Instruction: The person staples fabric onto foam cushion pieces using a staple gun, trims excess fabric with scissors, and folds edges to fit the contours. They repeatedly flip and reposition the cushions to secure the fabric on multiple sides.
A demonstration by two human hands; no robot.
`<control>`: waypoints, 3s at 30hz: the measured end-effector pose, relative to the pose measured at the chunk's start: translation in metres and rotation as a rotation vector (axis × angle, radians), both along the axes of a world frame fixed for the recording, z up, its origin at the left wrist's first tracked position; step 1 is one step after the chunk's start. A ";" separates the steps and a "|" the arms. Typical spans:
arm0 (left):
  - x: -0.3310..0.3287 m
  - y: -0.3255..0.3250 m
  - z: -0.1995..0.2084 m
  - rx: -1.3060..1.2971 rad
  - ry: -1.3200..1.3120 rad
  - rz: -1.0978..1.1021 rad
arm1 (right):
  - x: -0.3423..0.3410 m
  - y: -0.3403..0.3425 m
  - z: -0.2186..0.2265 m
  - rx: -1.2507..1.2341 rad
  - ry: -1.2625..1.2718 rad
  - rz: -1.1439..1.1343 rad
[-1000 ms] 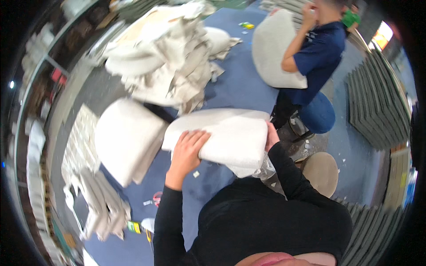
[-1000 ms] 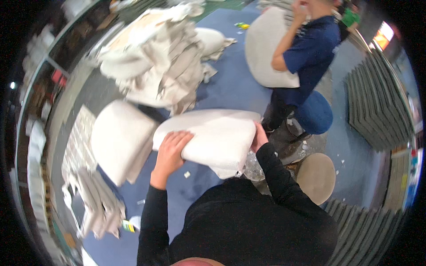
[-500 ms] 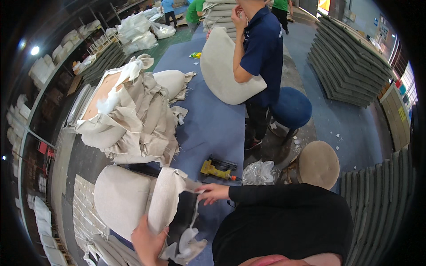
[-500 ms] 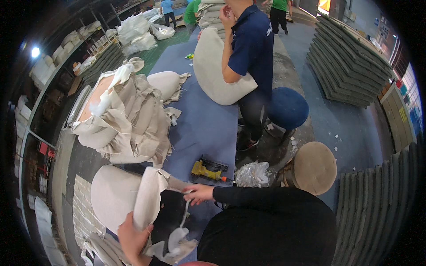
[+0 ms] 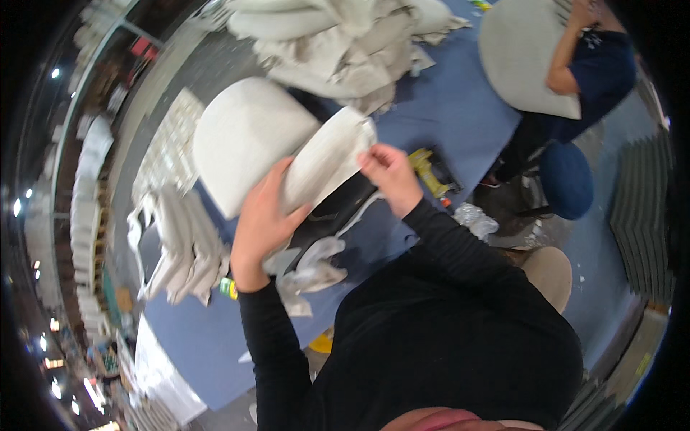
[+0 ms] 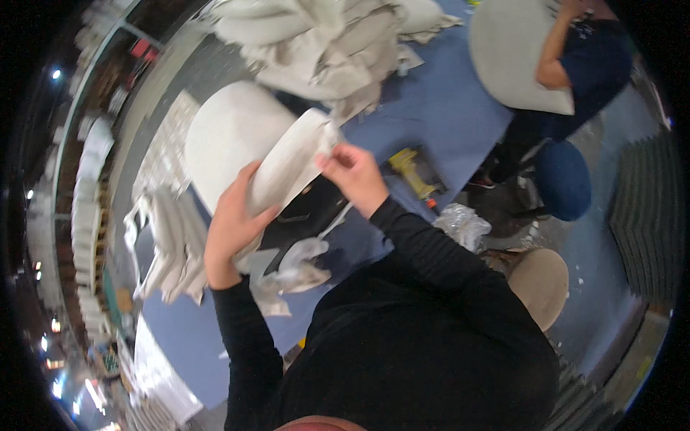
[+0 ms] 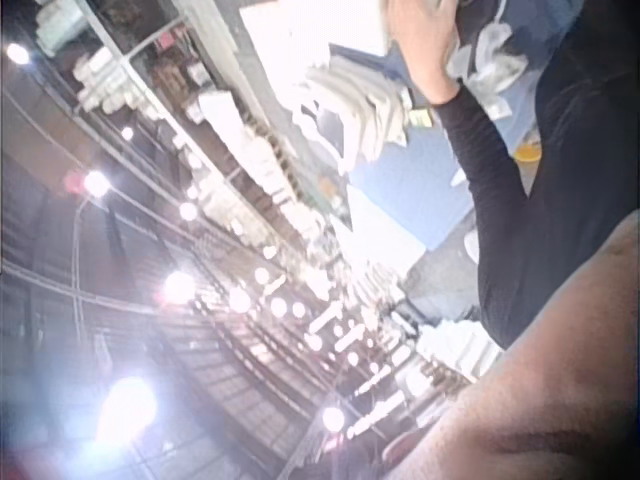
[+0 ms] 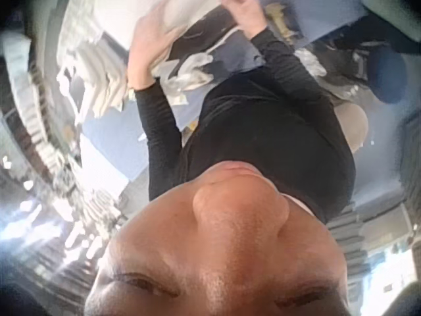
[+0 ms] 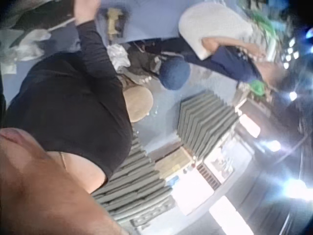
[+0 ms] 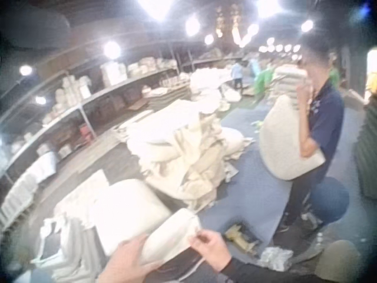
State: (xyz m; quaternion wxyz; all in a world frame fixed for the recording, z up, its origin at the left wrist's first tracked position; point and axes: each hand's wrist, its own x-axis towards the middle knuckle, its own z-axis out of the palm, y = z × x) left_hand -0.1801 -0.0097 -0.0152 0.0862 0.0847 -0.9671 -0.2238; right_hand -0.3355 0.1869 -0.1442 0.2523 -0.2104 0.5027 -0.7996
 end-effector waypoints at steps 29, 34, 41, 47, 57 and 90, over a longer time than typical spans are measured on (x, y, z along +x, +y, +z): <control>-0.063 0.063 -0.020 -0.219 0.192 0.134 | -0.033 0.031 -0.064 0.164 0.653 -0.540; 0.003 0.086 -0.008 0.587 0.506 -0.243 | -0.039 0.023 0.026 0.013 1.377 -0.514; 0.167 0.072 -0.055 1.262 0.370 -0.555 | -0.036 0.011 0.026 0.312 1.074 -0.267; 0.350 0.186 -0.290 1.777 0.424 1.458 | -0.036 -0.010 0.054 0.591 1.277 -0.323; 0.373 0.330 -0.282 2.544 0.076 1.510 | 0.084 -0.075 0.084 0.364 1.709 -0.040; 0.314 0.500 -0.209 2.410 1.170 1.414 | -0.002 -0.110 0.045 0.049 1.609 -0.013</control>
